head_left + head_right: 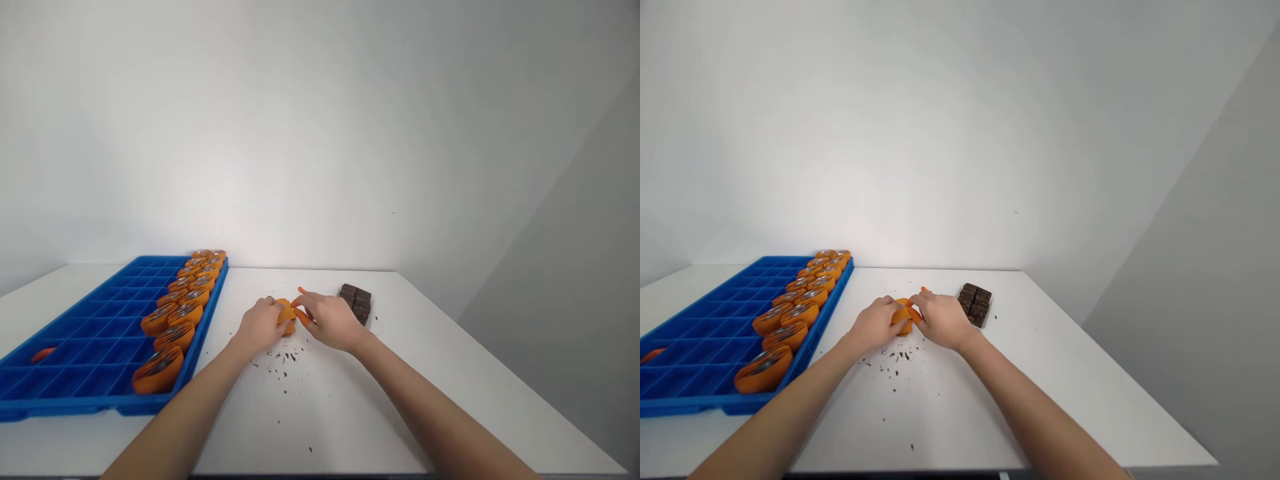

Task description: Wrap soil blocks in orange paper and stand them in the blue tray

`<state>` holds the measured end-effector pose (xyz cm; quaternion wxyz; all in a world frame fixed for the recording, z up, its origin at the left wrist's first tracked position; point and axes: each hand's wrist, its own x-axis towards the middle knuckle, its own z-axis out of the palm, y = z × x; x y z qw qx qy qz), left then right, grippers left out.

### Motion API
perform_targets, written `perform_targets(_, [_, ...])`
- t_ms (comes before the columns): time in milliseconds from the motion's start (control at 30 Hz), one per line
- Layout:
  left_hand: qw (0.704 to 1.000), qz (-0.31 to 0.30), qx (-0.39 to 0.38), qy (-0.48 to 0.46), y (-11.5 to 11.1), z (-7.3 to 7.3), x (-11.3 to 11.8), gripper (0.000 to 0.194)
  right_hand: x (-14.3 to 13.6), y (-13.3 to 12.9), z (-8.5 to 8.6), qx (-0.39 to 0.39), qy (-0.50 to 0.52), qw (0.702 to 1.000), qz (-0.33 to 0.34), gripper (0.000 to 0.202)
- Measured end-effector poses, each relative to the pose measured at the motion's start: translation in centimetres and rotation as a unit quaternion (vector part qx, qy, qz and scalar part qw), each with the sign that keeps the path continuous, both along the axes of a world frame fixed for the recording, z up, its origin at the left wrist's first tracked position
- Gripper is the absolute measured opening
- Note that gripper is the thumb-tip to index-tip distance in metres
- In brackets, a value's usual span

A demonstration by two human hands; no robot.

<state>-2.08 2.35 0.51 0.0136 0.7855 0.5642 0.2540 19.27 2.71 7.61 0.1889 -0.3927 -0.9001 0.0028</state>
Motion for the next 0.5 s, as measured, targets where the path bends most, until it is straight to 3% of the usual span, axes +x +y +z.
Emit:
perform_targets(133, [1.000,0.001,-0.011,0.014,0.8,-1.0,0.0,0.015,0.1,1.6,-1.6,0.020,0.014,1.000,-0.006,0.033])
perform_targets(333, [0.999,-0.003,0.006,0.044,1.9,-2.2,0.3,0.036,0.9,1.6,-4.3,0.059,0.032,0.998,-0.018,0.030])
perform_targets(500, [0.997,-0.034,0.048,0.053,1.2,-1.6,0.2,0.029,1.5,2.1,-5.3,0.046,0.070,0.996,-0.038,0.034])
